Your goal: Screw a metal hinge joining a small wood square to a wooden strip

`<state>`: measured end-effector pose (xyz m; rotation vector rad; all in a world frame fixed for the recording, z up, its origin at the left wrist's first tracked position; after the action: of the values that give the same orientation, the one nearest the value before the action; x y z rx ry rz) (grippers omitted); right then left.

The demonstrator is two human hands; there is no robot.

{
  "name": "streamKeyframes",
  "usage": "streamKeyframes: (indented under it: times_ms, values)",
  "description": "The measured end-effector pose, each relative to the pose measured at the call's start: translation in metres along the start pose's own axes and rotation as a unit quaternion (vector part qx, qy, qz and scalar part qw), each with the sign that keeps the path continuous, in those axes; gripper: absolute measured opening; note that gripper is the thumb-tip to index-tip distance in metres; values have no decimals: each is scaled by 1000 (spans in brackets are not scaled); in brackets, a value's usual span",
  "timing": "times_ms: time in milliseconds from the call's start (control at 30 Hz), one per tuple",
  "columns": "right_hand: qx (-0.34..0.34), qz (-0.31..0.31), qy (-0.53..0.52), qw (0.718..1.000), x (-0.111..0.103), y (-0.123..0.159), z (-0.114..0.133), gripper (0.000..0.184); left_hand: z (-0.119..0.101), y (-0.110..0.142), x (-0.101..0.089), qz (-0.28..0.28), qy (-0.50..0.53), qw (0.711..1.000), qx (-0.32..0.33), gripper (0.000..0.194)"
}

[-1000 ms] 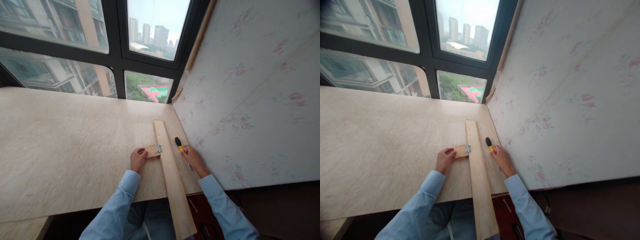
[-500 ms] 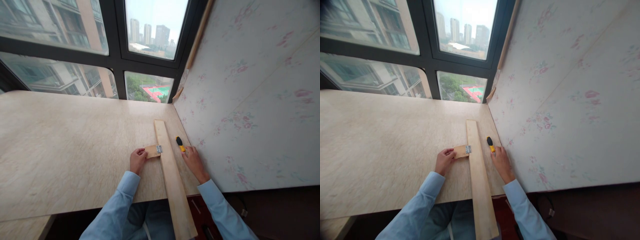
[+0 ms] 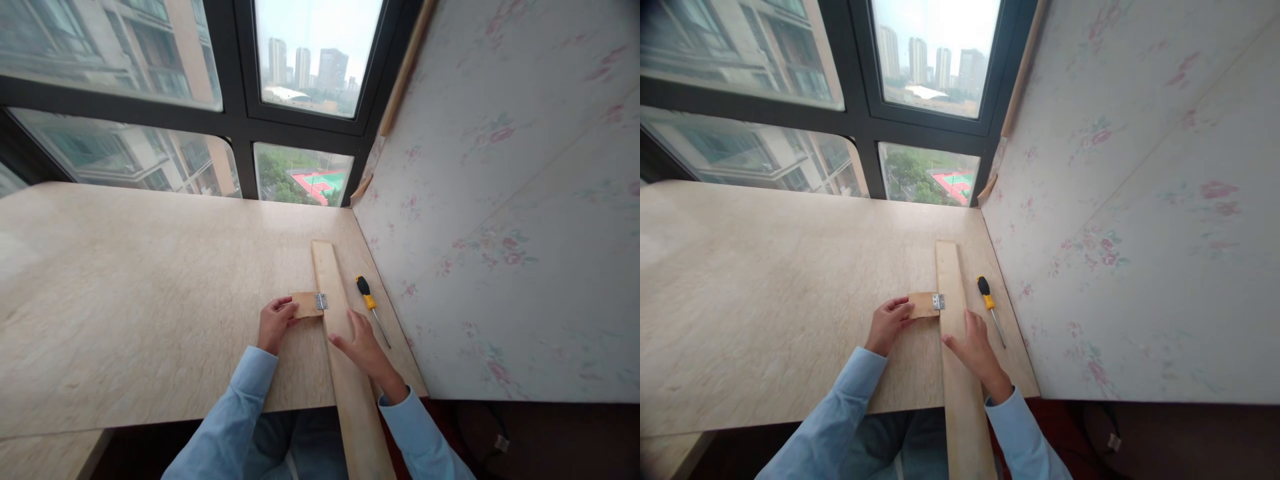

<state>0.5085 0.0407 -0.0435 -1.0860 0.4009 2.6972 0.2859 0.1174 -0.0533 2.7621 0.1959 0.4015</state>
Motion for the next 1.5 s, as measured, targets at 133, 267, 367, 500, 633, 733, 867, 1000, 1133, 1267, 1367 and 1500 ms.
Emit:
streamKeyframes:
  times_ms: [133, 267, 367, 500, 633, 733, 867, 1000, 1133, 1267, 1367, 1500]
  values:
    - [2, -20, 9, 1000, 6, 6, -3, 86, -5, 1, 8, 21, 8, 999, 35, 38]
    - [-1, -32, 5, 999, 14, 10, -9, 88, -21, 6, 29, 86, -31, 988, 120, 56]
    - [-3, -38, 1, 999, 19, 11, -13, 89, -36, 14, 48, 139, -125, 960, 207, 65]
    - [-16, -56, -10, 998, 20, 11, -14, 86, -42, 21, 71, 214, -264, 887, 313, 69]
    - [-15, -53, -6, 998, 20, 11, -14, 85, -38, 14, 85, 262, -363, 817, 363, 59]
    - [-16, -55, -12, 998, 20, 12, -15, 85, -41, 10, 96, 285, -444, 750, 400, 54]
    - [-20, -71, -53, 996, 21, 13, -23, 94, -43, 9, 110, 311, -528, 677, 407, 53]
    - [-8, -63, -116, 991, 19, 15, -29, 106, -40, 10, 125, 337, -570, 633, 400, 54]
    - [-24, -36, -125, 991, 11, 16, -22, 103, -40, 8, 136, 361, -590, 611, 386, 58]
    - [-26, -30, -69, 997, 6, 11, -15, 82, -40, 3, 139, 390, -608, 591, 360, 64]
    - [-22, -34, -52, 998, 5, 7, -14, 76, -40, 1, 133, 382, -588, 618, 354, 74]
    - [-28, -34, -55, 998, 6, 8, -13, 74, -43, 7, 101, 263, -457, 763, 375, 79]
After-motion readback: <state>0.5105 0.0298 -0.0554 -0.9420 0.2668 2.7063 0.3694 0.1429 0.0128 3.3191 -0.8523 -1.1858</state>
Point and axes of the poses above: each hand's wrist, its own y-axis away from the middle knuckle, its own x-axis out of the palm, z = x × y, the point moved 7 cm from there along -y, towards the middle knuckle, and after that the axes turned 8 degrees about x, right-handed, at the moved point
